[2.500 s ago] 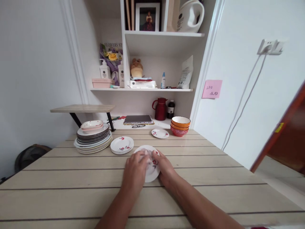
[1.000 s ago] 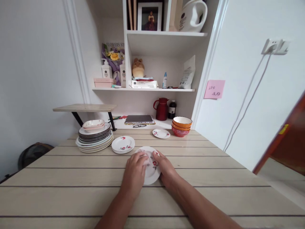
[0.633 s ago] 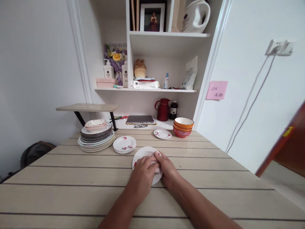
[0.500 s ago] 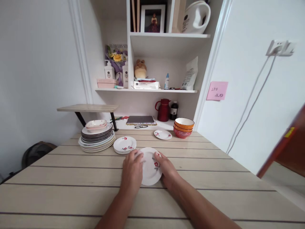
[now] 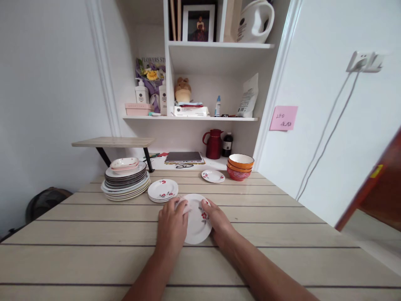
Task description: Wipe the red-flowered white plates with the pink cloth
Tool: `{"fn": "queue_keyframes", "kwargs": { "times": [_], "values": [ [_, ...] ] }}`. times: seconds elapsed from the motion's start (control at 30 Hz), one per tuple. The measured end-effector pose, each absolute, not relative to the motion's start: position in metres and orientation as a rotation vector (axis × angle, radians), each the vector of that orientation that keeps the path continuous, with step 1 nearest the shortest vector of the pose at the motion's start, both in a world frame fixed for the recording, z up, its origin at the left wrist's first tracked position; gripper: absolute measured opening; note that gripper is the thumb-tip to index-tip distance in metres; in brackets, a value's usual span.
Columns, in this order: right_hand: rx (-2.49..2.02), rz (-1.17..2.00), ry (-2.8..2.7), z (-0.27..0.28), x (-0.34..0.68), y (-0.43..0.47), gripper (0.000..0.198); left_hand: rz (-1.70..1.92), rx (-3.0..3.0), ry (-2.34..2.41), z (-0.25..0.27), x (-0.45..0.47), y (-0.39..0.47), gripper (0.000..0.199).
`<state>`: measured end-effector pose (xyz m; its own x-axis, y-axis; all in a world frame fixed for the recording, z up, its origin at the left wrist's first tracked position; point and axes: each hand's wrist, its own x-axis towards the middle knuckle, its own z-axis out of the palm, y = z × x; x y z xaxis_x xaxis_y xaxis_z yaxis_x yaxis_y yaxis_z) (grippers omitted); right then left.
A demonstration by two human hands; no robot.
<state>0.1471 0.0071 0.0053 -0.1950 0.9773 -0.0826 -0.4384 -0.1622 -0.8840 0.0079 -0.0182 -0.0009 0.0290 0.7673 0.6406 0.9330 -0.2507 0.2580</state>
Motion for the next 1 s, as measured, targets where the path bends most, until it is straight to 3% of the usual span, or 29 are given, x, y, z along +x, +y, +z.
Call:
{"fn": "queue_keyframes", "kwargs": {
  "times": [0.27, 0.5, 0.6, 0.77, 0.87, 1.0],
  "values": [
    [-0.809, 1.620, -0.842, 0.004, 0.149, 0.008, 0.035, -0.858, -2.515, -1.183, 0.001, 0.033, -0.043, 0.031],
    [-0.861, 1.594, -0.925, 0.003, 0.147, 0.008, 0.041, -1.078, -2.072, -1.740, 0.000, 0.011, -0.024, 0.021],
    [-0.850, 1.596, -0.927, 0.003, 0.147, 0.009, 0.040, -0.976, -2.238, -1.604, -0.001, 0.018, -0.031, 0.021],
    [-0.795, 1.598, -0.884, 0.002, 0.148, 0.010, 0.034, -0.937, -2.437, -1.357, -0.002, 0.028, -0.034, 0.036],
    [-0.835, 1.613, -0.893, 0.003, 0.147, 0.009, 0.038, -1.044, -2.149, -1.648, -0.001, 0.016, -0.024, 0.023],
    [-0.865, 1.610, -0.896, 0.005, 0.146, 0.007, 0.039, -0.903, -2.016, -1.783, 0.001, 0.011, -0.028, 0.012]
  ]
}}
